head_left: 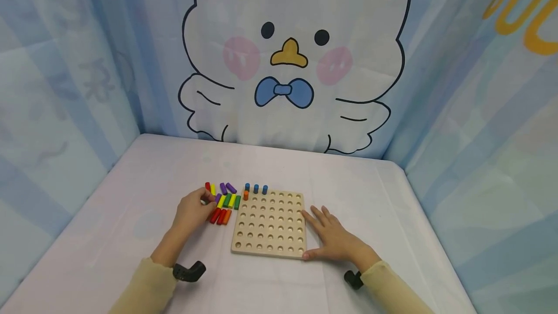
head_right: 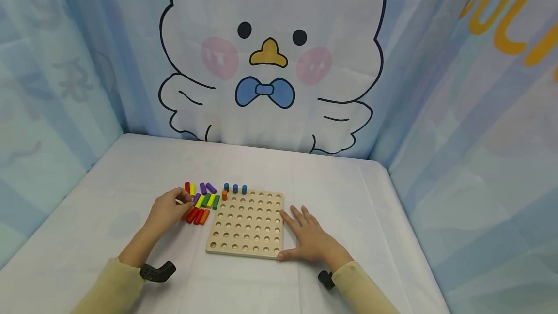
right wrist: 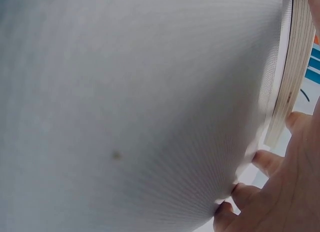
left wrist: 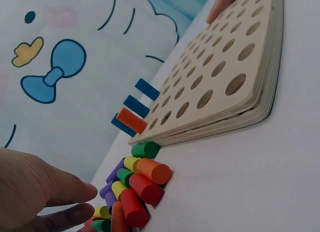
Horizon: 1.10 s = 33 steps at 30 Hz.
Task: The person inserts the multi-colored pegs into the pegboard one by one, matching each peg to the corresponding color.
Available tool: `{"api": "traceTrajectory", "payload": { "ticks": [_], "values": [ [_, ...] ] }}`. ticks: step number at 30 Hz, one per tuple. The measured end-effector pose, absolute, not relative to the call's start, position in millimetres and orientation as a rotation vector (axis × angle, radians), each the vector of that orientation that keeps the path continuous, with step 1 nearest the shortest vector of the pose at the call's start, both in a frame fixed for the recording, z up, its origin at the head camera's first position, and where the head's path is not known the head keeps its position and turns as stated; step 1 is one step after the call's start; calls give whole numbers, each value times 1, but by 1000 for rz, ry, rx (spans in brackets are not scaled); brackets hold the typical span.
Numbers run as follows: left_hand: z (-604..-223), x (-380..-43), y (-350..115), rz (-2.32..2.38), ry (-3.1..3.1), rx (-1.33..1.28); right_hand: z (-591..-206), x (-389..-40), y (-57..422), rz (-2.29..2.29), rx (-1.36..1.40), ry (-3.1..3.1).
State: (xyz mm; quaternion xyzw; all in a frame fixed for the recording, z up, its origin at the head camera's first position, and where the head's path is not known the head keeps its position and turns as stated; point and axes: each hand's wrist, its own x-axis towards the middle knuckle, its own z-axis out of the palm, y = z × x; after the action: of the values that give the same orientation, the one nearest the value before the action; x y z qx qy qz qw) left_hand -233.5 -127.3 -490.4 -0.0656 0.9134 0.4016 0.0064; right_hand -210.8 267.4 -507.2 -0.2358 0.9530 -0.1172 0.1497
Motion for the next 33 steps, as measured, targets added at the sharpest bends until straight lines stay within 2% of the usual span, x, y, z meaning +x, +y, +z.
{"api": "traceTrajectory", "payload": {
  "ticks": [18,33],
  "values": [
    [-493,-229,-124,1017,2910,-113,-505,-212,266,-302,-647,2738],
    [-492,-230,-118,1005,2925,-82,-507,-212,267,-299,-658,2744]
  ]
}}
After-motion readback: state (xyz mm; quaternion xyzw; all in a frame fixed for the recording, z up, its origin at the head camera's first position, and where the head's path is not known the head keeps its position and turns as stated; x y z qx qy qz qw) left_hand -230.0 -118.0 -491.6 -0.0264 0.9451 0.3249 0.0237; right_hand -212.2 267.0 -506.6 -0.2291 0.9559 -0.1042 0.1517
